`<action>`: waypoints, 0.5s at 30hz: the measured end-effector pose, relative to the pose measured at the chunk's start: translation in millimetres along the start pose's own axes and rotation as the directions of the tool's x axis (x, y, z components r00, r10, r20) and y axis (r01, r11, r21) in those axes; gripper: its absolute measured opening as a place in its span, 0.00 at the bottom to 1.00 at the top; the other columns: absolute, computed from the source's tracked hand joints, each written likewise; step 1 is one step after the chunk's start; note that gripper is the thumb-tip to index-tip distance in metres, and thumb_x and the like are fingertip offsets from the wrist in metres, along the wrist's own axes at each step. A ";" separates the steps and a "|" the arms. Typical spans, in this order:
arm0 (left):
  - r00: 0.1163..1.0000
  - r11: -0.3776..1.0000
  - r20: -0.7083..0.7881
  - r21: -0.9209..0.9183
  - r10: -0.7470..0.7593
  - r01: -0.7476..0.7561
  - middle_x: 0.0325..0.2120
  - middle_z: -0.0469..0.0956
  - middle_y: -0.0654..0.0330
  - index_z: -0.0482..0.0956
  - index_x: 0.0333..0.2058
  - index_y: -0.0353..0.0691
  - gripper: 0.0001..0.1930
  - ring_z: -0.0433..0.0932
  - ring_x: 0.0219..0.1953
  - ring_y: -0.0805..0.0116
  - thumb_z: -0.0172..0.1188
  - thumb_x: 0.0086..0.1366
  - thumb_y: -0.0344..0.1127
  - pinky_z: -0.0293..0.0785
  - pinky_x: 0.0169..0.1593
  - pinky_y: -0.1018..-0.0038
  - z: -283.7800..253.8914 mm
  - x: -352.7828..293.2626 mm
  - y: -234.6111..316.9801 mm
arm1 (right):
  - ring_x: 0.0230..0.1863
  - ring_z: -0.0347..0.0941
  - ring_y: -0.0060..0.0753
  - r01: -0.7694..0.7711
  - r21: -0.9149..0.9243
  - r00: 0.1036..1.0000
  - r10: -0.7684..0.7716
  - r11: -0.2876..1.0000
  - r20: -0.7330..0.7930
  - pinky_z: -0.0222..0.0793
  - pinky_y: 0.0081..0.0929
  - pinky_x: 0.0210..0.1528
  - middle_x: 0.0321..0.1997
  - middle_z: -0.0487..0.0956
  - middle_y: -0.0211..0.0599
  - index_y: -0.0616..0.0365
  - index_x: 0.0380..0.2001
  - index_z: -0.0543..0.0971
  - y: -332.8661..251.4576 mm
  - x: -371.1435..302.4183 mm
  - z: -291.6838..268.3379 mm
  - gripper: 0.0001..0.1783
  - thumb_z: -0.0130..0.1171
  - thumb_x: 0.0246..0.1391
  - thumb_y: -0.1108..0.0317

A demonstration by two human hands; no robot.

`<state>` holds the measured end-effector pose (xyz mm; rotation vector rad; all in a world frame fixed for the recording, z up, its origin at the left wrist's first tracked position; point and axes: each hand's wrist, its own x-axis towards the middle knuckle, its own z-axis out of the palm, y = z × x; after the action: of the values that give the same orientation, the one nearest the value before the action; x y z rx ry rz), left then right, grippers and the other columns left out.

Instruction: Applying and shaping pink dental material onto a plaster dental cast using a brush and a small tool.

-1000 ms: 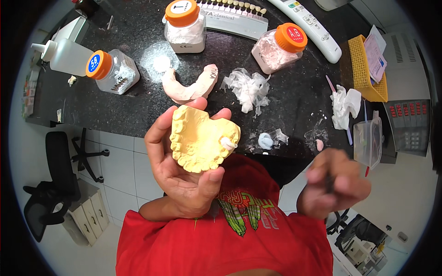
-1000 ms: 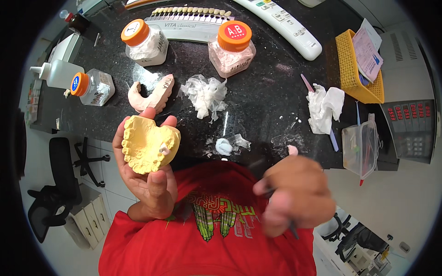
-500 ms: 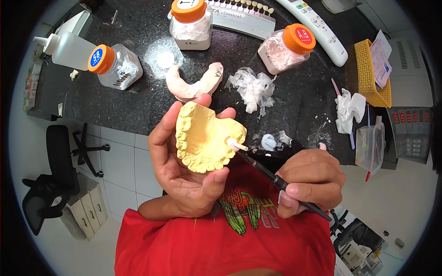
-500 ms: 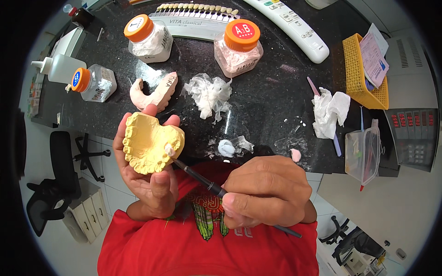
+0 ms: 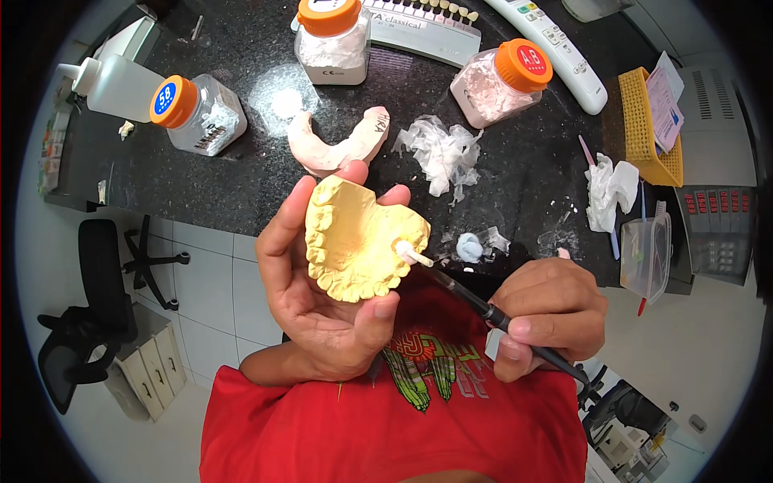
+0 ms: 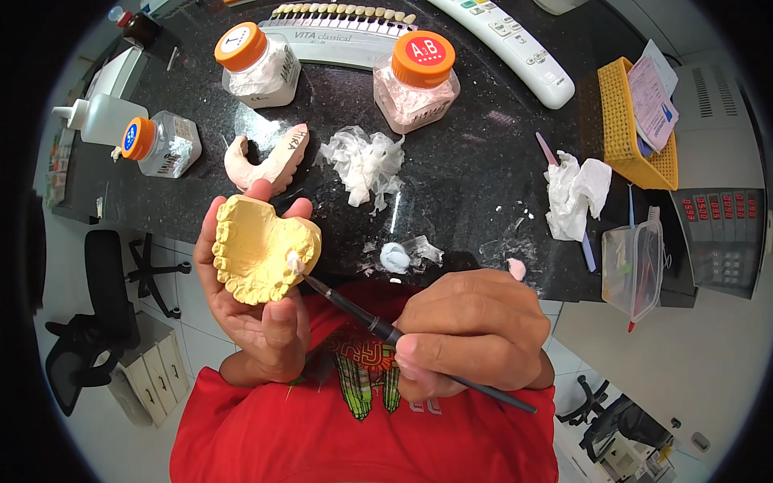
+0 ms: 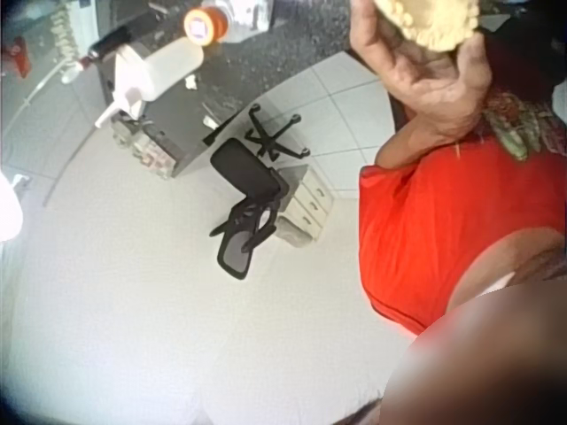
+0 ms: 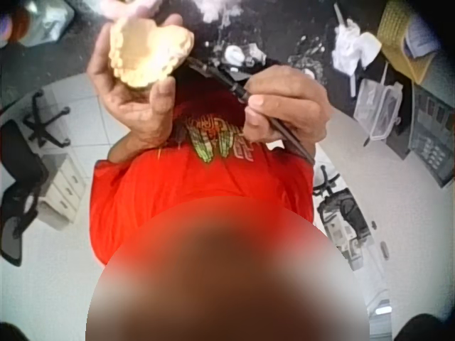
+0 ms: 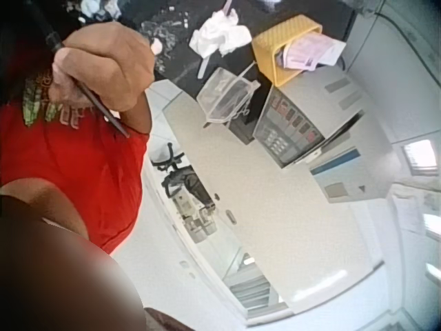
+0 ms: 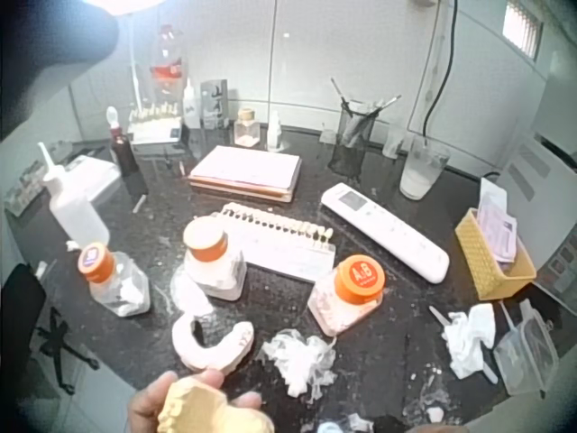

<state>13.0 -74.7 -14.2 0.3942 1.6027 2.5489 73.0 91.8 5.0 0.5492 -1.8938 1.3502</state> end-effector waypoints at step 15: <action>0.995 0.979 0.032 -0.184 0.096 -0.088 0.59 0.57 0.32 0.47 0.62 0.33 0.44 0.66 0.57 0.41 0.66 0.53 0.28 0.66 0.59 0.54 -2.4 0.4 -6.4 | 0.16 0.74 0.30 -0.010 0.002 0.999 0.010 1.000 0.049 0.70 0.21 0.15 0.19 0.75 0.38 0.65 0.31 0.75 1.5 0.3 4.5 0.09 0.61 0.43 0.78</action>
<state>11.6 -73.9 -20.8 0.5085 1.3526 2.7081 70.3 88.2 3.5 0.5793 -1.9368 1.3562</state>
